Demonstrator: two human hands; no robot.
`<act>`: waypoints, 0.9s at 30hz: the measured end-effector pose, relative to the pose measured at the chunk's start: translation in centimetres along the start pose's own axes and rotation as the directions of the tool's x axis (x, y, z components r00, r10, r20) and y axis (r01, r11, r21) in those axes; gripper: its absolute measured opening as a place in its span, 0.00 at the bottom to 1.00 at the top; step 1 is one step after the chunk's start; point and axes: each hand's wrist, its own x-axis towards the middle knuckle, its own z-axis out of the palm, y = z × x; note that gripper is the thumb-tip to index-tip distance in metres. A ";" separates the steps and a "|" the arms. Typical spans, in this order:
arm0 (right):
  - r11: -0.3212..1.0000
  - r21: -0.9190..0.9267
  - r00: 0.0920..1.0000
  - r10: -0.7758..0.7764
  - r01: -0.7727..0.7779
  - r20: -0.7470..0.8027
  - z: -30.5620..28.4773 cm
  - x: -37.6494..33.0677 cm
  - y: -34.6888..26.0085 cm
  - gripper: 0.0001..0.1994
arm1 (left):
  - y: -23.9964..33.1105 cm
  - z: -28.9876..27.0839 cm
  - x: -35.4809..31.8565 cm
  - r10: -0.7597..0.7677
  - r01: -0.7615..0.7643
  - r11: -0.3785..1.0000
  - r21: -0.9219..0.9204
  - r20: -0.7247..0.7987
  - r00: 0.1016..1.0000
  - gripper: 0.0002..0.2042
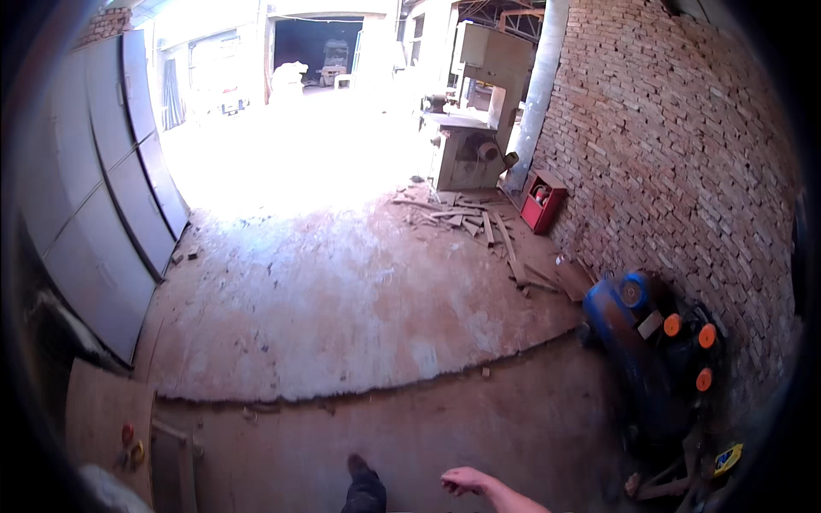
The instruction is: The person walks through a woodworking workshop and begins sorting wooden planks on a workbench. They pick up stacks of planks, separate them by color and size, and arrange them into neat piles. The person also uses a tape measure to check the length of a plank.
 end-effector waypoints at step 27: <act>0.982 0.186 0.991 0.039 -0.015 -0.125 -34.4 59.2 -91.4 0.20 | 102.6 -29.5 53.4 -0.058 0.040 0.991 0.131 0.136 0.989 0.25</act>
